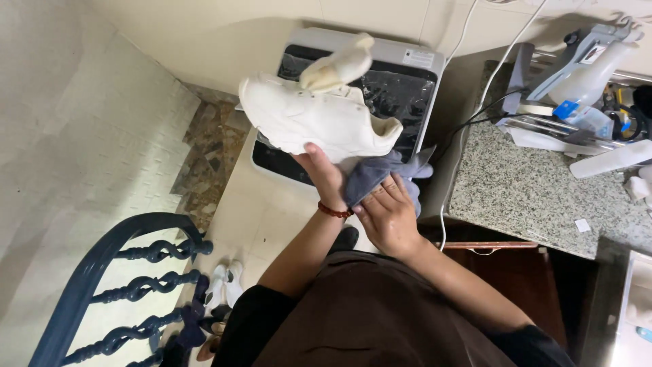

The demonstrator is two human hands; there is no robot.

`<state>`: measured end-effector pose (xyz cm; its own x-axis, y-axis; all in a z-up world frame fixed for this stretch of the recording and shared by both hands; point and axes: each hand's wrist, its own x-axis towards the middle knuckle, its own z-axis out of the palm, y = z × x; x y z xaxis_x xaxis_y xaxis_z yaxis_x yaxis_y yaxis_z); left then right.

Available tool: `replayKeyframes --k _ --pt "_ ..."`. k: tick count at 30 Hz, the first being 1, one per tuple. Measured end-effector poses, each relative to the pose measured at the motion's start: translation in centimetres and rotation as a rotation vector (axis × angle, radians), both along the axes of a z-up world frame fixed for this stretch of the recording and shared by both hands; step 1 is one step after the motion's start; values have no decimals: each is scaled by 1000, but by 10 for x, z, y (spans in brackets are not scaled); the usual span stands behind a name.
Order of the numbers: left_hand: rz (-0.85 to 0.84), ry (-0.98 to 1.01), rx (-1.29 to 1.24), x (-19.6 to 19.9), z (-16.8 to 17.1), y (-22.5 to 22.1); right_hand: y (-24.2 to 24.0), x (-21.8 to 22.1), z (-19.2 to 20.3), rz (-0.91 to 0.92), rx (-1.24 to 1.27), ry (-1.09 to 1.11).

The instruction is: Rinse and wipe a pair of white sneakers in a sink and on a counter.

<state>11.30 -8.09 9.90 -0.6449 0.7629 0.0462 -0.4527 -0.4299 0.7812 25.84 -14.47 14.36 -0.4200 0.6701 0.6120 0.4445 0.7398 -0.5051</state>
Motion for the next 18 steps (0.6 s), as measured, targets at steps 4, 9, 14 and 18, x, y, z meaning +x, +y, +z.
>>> replayKeyframes --k 4,9,14,18 --pt "49 316 230 -4 -10 -6 8 -7 9 17 124 -85" --pt "-83 468 238 -3 22 -25 17 0 17 63 216 -153" --pt "-182 550 397 2 36 -35 13 -1 48 95 272 -83" --pt "-106 584 385 -2 63 -50 3 1 52 118 285 -84"
